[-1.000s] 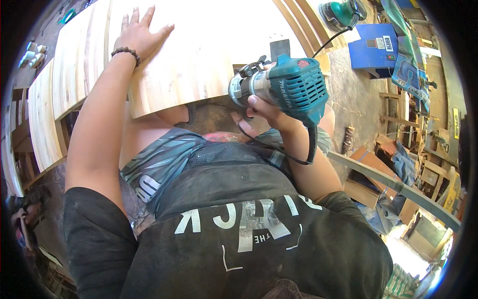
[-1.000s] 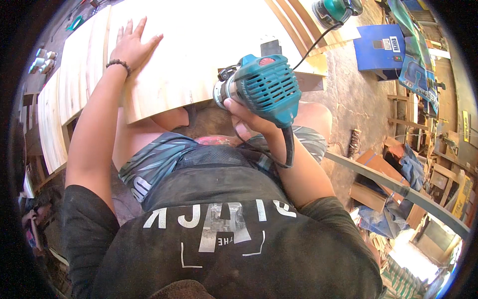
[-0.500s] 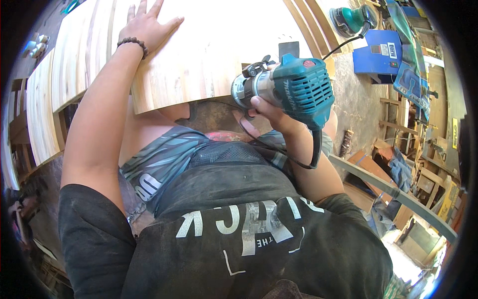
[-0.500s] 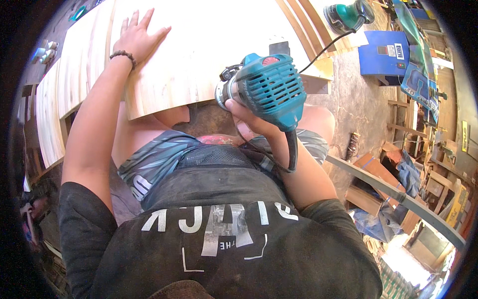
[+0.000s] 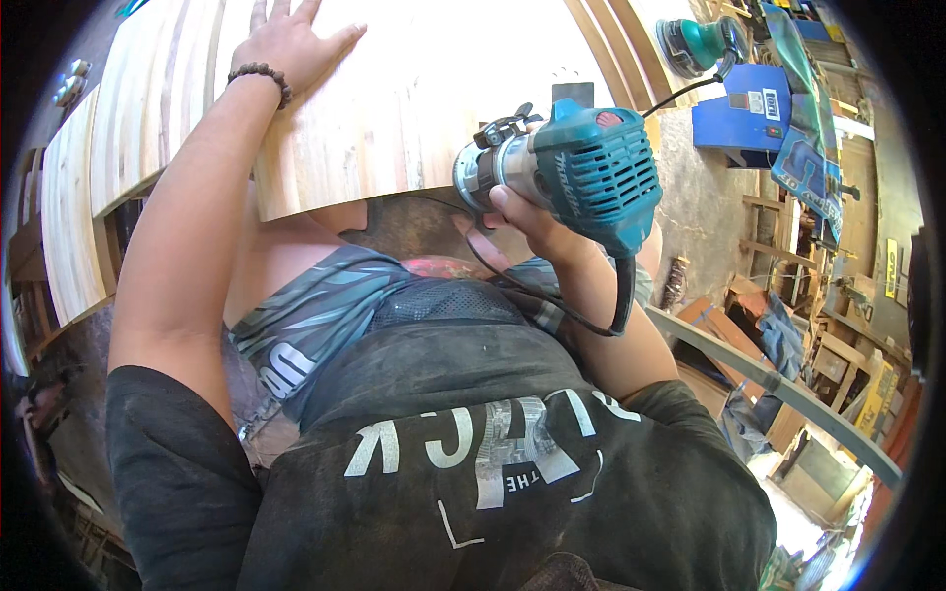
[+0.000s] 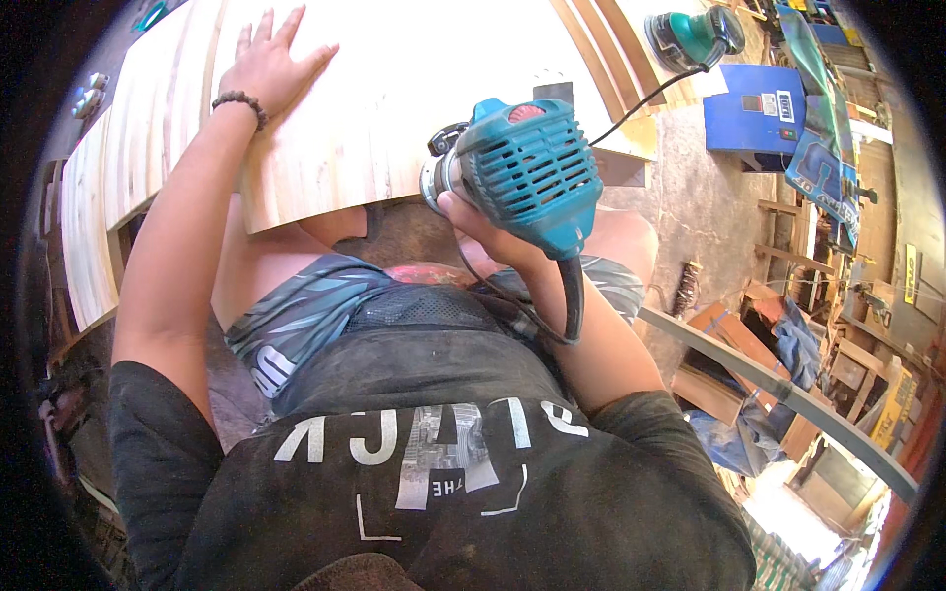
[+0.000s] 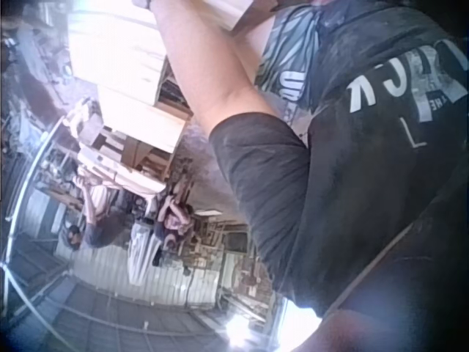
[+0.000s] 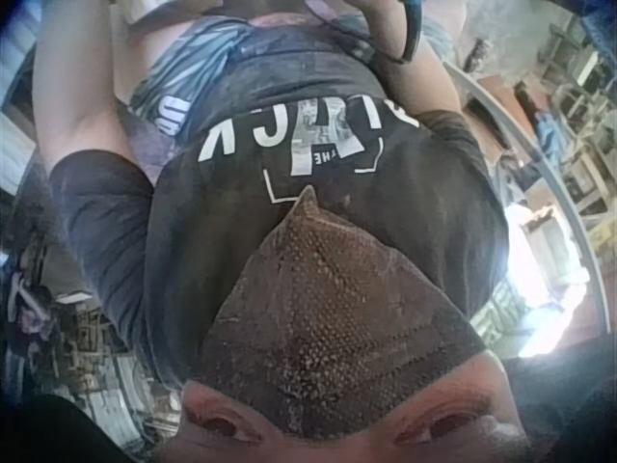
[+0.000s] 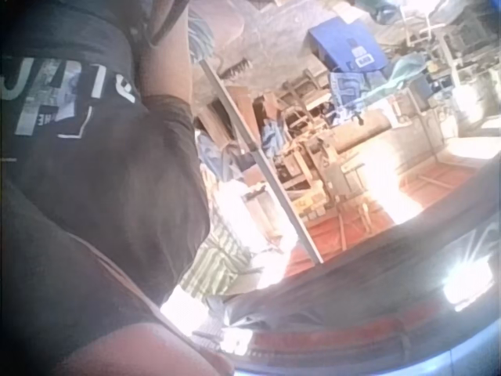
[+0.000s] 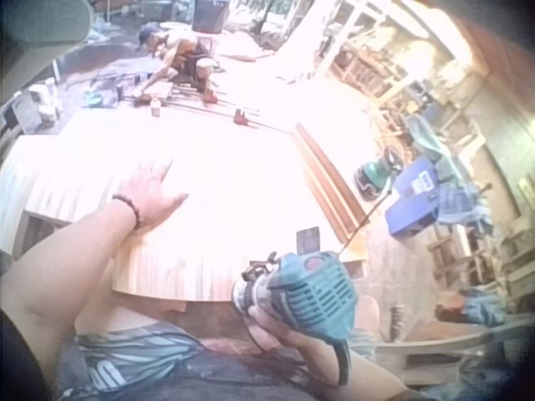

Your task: Using a handheld router to edge or groove wooden boards in a workshop.

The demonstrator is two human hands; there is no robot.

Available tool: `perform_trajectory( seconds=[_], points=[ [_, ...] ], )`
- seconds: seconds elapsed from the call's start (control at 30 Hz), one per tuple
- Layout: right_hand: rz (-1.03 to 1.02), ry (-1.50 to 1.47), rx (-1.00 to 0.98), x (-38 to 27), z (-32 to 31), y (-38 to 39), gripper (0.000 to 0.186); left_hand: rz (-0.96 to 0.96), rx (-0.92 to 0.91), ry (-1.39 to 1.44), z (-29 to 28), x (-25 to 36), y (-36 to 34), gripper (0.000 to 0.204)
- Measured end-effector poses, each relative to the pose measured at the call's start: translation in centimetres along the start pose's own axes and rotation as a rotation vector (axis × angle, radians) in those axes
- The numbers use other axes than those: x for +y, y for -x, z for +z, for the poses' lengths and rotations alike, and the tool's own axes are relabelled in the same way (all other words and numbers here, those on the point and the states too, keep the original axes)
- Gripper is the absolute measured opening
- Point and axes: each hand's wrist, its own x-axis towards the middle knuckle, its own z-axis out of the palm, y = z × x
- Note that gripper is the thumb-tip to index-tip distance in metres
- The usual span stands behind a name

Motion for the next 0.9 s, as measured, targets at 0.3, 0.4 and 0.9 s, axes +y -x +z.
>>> perform_trajectory(
  seconds=[0.3, 0.4, 0.9],
  points=[
    [-0.246, 0.278, 0.028, 1.7, 0.0, -0.9, 0.051, 0.001, 0.014, 0.004, 0.3, -0.2, -0.2, 0.088],
    [-0.404, 0.443, 0.022, 1.9, -0.1, -1.4, 0.053, -0.004, 0.002, 0.023, 0.1, -0.2, -0.2, 0.087],
    [-0.072, 0.083, 0.002, -0.4, 0.3, -3.4, 0.050, -0.018, -0.009, -0.005, -0.2, 0.3, -0.1, 0.088]
  ],
)
